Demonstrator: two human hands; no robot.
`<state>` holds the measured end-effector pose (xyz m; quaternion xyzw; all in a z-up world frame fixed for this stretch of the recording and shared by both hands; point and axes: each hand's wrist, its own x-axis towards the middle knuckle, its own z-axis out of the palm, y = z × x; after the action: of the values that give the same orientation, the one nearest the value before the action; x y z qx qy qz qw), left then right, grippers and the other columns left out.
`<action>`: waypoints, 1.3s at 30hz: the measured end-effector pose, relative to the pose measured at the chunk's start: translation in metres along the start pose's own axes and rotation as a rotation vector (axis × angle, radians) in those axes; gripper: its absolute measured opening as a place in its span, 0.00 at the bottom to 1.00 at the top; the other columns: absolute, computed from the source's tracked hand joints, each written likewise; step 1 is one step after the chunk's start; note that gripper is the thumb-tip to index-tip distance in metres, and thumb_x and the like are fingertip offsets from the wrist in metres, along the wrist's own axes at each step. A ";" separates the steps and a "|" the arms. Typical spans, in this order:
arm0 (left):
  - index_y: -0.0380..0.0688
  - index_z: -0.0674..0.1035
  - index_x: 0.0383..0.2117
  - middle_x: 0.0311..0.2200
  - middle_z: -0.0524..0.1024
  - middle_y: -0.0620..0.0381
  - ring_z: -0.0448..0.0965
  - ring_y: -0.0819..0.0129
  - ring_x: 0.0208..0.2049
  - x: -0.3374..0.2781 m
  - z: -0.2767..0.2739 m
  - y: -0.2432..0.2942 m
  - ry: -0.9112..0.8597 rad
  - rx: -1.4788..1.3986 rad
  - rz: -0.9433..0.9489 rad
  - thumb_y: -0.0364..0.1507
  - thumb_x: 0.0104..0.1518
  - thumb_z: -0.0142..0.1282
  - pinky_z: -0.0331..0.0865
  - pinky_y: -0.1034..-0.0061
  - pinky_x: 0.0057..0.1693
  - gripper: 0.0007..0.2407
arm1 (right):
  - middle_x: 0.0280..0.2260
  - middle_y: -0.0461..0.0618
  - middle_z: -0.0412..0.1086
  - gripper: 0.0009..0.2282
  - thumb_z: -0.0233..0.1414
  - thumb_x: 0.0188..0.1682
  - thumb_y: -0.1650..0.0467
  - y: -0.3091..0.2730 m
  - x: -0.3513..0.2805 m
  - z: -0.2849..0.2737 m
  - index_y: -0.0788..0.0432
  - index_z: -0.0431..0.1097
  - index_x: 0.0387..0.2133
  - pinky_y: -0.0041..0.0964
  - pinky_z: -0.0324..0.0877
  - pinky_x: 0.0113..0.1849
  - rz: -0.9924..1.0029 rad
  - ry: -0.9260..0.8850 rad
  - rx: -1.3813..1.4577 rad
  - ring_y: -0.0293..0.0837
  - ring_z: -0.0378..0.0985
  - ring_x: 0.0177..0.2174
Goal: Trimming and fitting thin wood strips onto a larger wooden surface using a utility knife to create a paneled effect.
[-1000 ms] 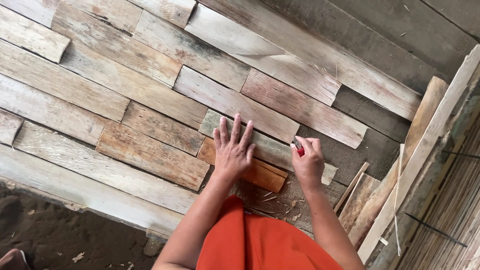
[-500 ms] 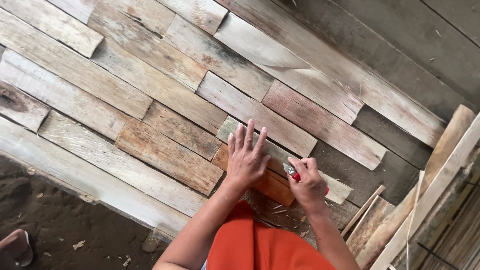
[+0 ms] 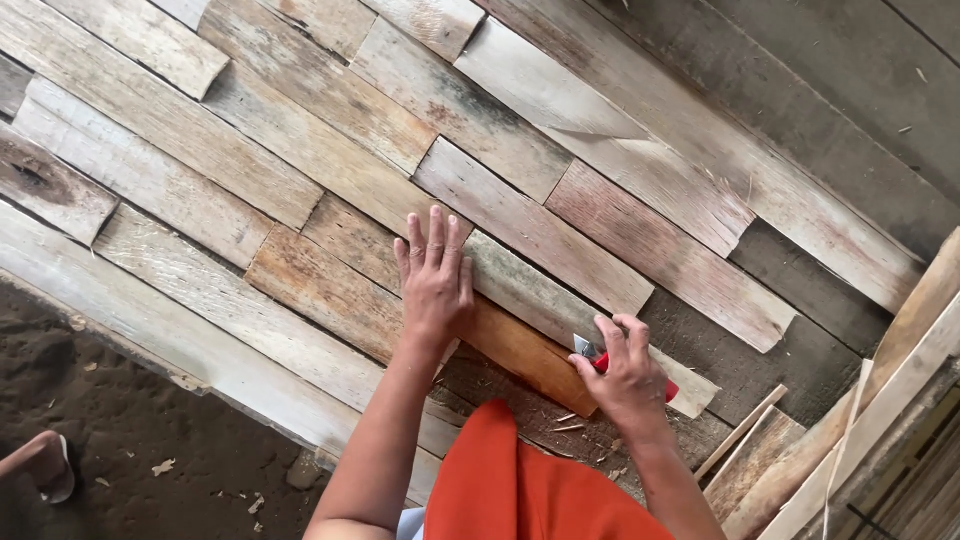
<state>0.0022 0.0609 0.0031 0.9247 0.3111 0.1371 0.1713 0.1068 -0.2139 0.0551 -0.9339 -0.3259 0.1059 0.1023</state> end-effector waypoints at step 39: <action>0.61 0.64 0.69 0.73 0.49 0.58 0.36 0.43 0.74 0.005 0.018 0.071 -0.102 -0.106 0.239 0.41 0.61 0.47 0.31 0.49 0.72 0.26 | 0.40 0.39 0.58 0.28 0.63 0.38 0.65 0.013 -0.004 0.024 0.38 0.68 0.57 0.51 0.82 0.27 0.033 -0.018 -0.036 0.53 0.83 0.30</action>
<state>0.0503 0.0066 0.0158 0.9507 0.1820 0.1253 0.2178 0.1048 -0.2239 0.0298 -0.9398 -0.3133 0.1101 0.0806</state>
